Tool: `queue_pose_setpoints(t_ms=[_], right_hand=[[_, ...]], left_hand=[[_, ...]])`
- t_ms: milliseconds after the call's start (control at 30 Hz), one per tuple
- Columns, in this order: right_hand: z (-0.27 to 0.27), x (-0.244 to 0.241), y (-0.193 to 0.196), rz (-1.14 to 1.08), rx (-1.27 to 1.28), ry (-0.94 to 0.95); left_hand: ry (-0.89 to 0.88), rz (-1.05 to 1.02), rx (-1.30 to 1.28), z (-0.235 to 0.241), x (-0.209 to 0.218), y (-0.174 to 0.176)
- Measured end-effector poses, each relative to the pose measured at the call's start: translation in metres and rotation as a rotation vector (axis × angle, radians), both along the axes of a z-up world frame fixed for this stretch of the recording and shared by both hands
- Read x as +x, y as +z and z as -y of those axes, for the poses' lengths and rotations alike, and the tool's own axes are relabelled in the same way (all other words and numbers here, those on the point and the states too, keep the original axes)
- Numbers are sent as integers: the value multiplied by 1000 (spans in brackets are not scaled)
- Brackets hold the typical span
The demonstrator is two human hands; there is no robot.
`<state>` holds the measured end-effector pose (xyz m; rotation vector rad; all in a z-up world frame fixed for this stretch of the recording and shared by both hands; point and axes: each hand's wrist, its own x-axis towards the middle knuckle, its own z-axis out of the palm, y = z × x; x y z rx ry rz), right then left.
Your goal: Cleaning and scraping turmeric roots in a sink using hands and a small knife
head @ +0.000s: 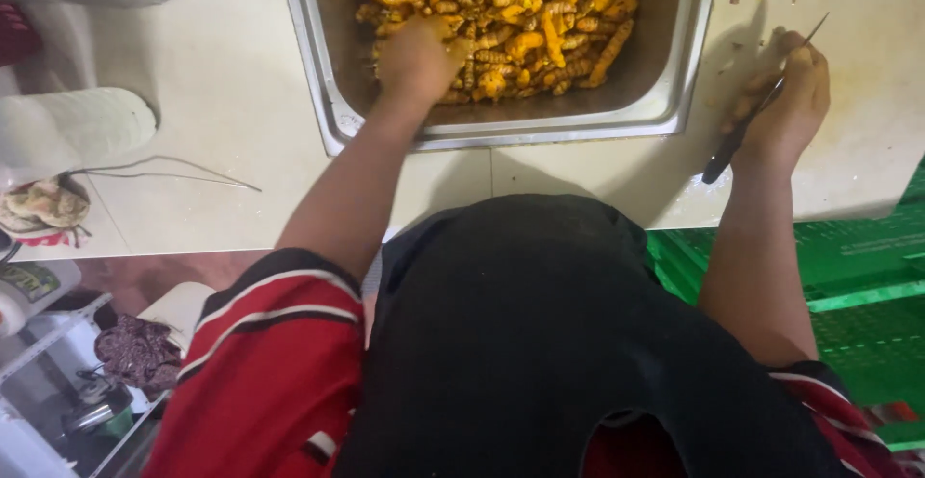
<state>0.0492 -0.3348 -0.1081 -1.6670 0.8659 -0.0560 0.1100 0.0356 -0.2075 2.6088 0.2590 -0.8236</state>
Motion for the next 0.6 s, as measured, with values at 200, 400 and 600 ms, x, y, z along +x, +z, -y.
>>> queue_pose_setpoints(t_ms=[200, 400, 600], right_hand=[[-22, 10, 29, -43, 70, -75], [-10, -2, 25, -68, -11, -36], [-44, -13, 58, -49, -155, 145]], left_hand=[[50, -68, -9, 14, 5, -20], [104, -30, -291, -3, -8, 18], [46, 95, -540, 9, -34, 114]])
